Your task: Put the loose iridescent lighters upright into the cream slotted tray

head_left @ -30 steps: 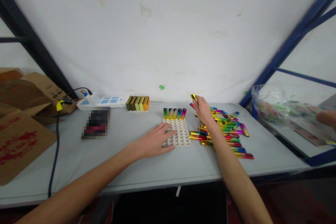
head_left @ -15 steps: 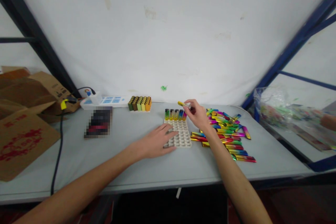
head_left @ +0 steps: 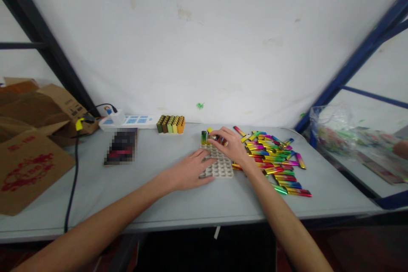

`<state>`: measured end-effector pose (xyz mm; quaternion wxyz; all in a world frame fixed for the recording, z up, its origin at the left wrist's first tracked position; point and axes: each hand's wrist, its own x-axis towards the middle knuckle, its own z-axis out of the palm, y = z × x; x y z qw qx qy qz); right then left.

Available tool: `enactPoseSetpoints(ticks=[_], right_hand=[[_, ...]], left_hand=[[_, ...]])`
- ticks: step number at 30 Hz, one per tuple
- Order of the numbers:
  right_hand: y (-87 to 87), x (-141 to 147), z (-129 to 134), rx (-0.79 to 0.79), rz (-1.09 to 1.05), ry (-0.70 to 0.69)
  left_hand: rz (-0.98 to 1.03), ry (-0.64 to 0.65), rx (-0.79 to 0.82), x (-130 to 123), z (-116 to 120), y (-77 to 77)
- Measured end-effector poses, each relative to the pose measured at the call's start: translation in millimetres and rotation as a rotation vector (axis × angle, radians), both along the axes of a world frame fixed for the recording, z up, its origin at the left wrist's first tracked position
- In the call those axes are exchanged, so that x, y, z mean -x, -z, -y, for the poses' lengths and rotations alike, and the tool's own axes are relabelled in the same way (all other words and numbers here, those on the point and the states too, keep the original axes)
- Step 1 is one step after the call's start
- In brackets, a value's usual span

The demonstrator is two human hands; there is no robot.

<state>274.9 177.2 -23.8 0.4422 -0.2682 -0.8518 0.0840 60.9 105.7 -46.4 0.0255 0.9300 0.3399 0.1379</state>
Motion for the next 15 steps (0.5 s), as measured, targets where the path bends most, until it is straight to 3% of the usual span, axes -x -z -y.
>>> enactPoseSetpoints(ticks=[8, 15], right_hand=[[3.0, 9.8, 5.9, 0.053, 0.038, -0.033], [12.8, 3.4, -4.8, 0.126, 0.148, 0.077]], left_hand=[[-0.008, 0.003, 0.037, -0.9, 0.2, -2.8], [0.003, 0.008, 0.023, -0.5, -0.2, -2.0]])
